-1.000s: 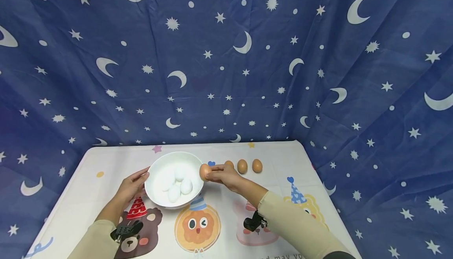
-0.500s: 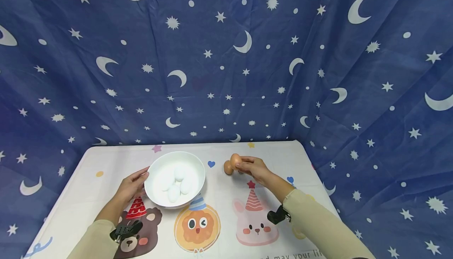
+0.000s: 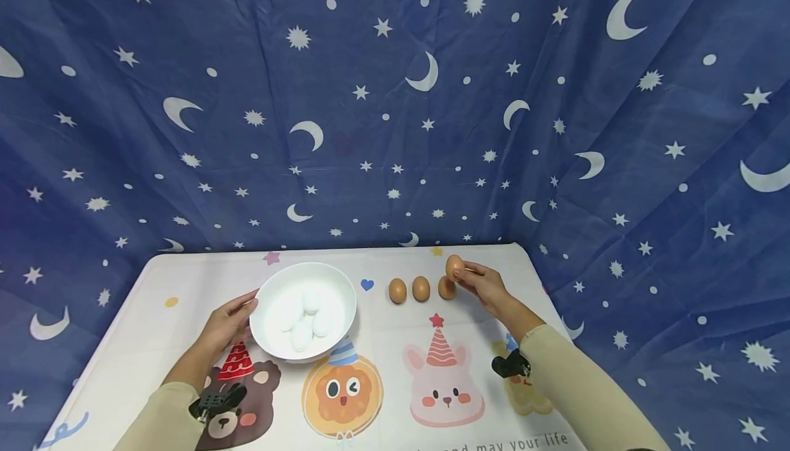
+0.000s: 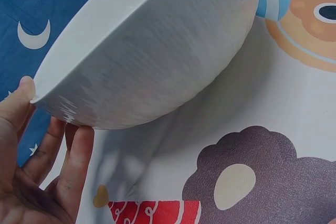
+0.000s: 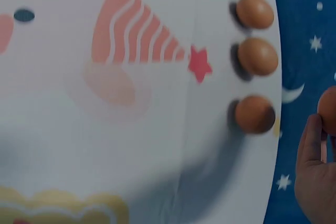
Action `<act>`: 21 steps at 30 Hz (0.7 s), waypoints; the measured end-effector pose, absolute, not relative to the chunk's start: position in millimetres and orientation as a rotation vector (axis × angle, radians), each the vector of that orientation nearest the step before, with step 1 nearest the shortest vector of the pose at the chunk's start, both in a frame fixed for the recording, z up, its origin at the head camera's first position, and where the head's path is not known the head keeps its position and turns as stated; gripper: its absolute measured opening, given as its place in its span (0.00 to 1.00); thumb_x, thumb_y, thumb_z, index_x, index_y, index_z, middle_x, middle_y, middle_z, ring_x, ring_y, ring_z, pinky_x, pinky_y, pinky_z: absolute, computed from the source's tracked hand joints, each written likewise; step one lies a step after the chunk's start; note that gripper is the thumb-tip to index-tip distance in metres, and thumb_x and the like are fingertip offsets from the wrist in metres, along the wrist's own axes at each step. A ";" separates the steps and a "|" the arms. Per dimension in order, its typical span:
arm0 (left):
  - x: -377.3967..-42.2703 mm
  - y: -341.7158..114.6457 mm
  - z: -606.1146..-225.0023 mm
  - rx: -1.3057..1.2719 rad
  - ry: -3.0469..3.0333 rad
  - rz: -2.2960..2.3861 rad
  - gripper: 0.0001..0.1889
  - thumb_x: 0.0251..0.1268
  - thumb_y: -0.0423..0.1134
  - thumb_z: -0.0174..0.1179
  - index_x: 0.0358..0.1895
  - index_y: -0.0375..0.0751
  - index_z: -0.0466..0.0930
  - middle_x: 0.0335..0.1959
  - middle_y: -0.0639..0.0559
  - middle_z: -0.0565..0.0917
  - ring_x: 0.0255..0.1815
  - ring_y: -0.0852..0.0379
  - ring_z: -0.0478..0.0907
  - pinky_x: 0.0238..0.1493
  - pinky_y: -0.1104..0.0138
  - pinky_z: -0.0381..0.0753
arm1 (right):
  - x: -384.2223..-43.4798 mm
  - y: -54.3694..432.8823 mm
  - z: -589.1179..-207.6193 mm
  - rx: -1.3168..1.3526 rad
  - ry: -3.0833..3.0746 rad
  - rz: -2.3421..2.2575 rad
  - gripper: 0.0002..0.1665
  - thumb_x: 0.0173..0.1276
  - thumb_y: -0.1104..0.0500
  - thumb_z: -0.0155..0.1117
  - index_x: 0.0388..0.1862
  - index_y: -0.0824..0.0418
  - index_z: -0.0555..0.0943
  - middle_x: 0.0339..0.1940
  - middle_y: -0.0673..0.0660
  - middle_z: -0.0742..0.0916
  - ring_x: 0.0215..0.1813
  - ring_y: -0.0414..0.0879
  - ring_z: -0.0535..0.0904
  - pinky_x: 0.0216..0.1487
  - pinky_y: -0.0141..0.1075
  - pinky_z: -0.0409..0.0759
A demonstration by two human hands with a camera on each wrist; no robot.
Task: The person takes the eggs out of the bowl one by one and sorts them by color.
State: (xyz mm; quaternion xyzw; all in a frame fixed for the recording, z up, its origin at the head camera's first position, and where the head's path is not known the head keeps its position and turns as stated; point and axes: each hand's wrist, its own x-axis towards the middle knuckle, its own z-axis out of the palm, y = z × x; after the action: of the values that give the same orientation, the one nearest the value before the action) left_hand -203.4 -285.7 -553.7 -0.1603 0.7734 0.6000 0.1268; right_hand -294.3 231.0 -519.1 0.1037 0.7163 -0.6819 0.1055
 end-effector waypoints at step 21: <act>-205.6 -287.5 -556.0 -0.485 2.245 1.731 0.35 0.74 0.57 0.50 0.77 0.46 0.56 0.73 0.31 0.62 0.48 0.60 0.82 0.47 0.65 0.87 | -298.1 272.5 -559.9 0.490 2.215 -1.878 0.33 0.70 0.60 0.65 0.70 0.72 0.68 0.67 0.73 0.74 0.41 0.35 0.82 0.67 0.43 0.77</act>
State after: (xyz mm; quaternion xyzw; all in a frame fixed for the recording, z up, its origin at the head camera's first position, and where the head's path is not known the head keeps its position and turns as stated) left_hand -205.6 -287.5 -556.0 -0.1672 0.7738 0.5965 0.1325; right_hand -298.1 272.5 -559.9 0.1657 0.7484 -0.6347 0.0980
